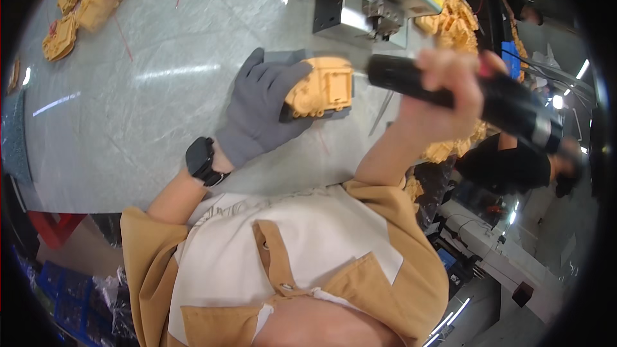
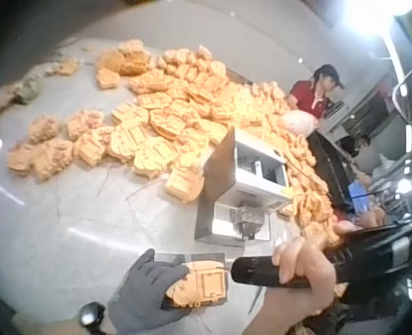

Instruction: The person uses a rotary carving tool to shape and smooth the surface of small, light-colored wooden blocks. They hold the block with a gloved left hand and guide the tool with their right hand, working on multiple pieces arranged on a table.

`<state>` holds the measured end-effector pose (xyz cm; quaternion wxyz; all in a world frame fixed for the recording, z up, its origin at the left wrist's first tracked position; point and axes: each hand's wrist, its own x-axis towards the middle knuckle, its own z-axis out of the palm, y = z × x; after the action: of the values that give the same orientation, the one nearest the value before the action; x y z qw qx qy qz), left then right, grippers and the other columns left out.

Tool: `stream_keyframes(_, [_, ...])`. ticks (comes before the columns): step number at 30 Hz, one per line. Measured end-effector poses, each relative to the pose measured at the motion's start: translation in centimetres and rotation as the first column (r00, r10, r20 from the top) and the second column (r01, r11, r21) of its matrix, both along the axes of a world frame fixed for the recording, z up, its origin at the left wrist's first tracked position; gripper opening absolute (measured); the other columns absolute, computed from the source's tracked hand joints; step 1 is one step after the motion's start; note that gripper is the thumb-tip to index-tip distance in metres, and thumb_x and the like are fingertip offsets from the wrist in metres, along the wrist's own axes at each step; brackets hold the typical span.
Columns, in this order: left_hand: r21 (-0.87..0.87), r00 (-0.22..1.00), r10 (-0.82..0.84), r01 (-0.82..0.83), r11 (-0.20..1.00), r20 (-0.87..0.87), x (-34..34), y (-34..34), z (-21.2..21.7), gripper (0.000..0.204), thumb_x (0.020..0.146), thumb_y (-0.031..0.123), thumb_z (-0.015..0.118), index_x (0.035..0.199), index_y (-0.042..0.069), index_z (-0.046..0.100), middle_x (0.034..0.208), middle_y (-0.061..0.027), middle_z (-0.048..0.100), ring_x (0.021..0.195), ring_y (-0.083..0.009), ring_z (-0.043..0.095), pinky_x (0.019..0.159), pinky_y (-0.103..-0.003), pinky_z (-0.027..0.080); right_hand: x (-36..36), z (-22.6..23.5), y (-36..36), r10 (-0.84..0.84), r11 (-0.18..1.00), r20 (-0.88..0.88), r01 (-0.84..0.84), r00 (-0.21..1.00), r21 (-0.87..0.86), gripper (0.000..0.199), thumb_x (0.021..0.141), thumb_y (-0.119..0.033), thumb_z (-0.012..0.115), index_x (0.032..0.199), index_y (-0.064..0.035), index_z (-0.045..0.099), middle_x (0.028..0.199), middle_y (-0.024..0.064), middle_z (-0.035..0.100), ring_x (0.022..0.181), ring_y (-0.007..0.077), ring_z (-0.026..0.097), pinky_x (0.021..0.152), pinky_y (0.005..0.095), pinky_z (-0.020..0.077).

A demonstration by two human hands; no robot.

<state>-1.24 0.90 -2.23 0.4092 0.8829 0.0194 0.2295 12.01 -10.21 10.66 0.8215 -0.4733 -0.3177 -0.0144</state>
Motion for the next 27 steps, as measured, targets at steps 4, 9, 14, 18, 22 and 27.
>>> stream_keyframes(4, [0.029, 0.996, -0.048, 0.051, 0.998, -0.080, 0.6, 0.2, 0.7, 0.070, 0.061, 0.026, 0.076, 0.122, 0.011, 0.045, 0.102, -0.0085, 0.055, 0.098, -0.0268, 0.054, 0.104, -0.050, 0.027, 6.0, 1.9, -0.4, -0.334, 0.931, 0.105, 0.345, 0.937, -0.115, 0.036, 0.069, 0.002, 0.054, 0.103, 0.0025, 0.043, 0.054, 0.0049, 0.048, 0.043, 0.0155, 0.047, 0.049, 0.0290, 0.0437])
stream_keyframes(9, [0.012, 0.989, -0.092, 0.094, 0.996, -0.112, 0.6, 0.4, 1.2, 0.070, 0.060, 0.025, 0.076, 0.121, 0.011, 0.046, 0.100, -0.0088, 0.056, 0.098, -0.0268, 0.054, 0.105, -0.049, 0.026, 6.4, 0.0, 0.5, -0.268, 0.949, 0.118, 0.283, 0.956, -0.141, 0.037, 0.067, 0.011, 0.056, 0.102, 0.0060, 0.044, 0.058, 0.0143, 0.053, 0.046, 0.0208, 0.051, 0.053, 0.0353, 0.0468])
stream_keyframes(14, [0.003, 0.993, -0.091, 0.092, 0.996, -0.074, 0.5, 0.3, 1.2, 0.068, 0.059, 0.024, 0.077, 0.120, 0.011, 0.048, 0.100, -0.0085, 0.057, 0.099, -0.0264, 0.054, 0.104, -0.049, 0.027, 5.4, 0.5, 2.6, -0.374, 0.884, 0.119, 0.392, 0.920, -0.254, 0.031, 0.068, 0.006, 0.058, 0.097, 0.0028, 0.045, 0.057, 0.0045, 0.050, 0.043, 0.0129, 0.047, 0.044, 0.0235, 0.0393])
stream_keyframes(18, [0.016, 0.995, -0.079, 0.080, 0.997, -0.057, 0.8, 0.7, 0.4, 0.069, 0.059, 0.025, 0.078, 0.120, 0.011, 0.048, 0.103, -0.0081, 0.056, 0.099, -0.0266, 0.054, 0.104, -0.049, 0.028, 2.2, -0.4, -0.7, -0.123, 0.975, -0.040, 0.114, 0.992, -0.190, 0.041, 0.068, 0.005, 0.055, 0.105, 0.0022, 0.038, 0.054, 0.0070, 0.049, 0.043, 0.0152, 0.047, 0.051, 0.0294, 0.0447])
stream_keyframes(22, [0.016, 0.994, -0.080, 0.082, 0.997, -0.072, 0.7, 0.4, 0.5, 0.069, 0.060, 0.027, 0.078, 0.120, 0.012, 0.047, 0.107, -0.0073, 0.056, 0.100, -0.0267, 0.053, 0.103, -0.049, 0.029, -3.9, 0.0, -2.2, 0.082, 0.984, -0.041, -0.088, 0.996, -0.158, 0.042, 0.072, 0.007, 0.051, 0.109, -0.0015, 0.033, 0.056, 0.0070, 0.048, 0.047, 0.0174, 0.048, 0.053, 0.0351, 0.0460])
stream_keyframes(27, [0.002, 0.993, -0.083, 0.084, 0.997, -0.083, 0.3, 0.4, 0.0, 0.074, 0.057, 0.027, 0.078, 0.123, 0.014, 0.045, 0.112, -0.0062, 0.055, 0.105, -0.0256, 0.051, 0.103, -0.049, 0.030, -6.9, -1.0, -1.8, 0.062, 0.979, -0.108, -0.082, 0.992, -0.188, 0.046, 0.071, 0.006, 0.058, 0.108, -0.0080, 0.034, 0.057, 0.0055, 0.049, 0.047, 0.0168, 0.048, 0.050, 0.0331, 0.0443])
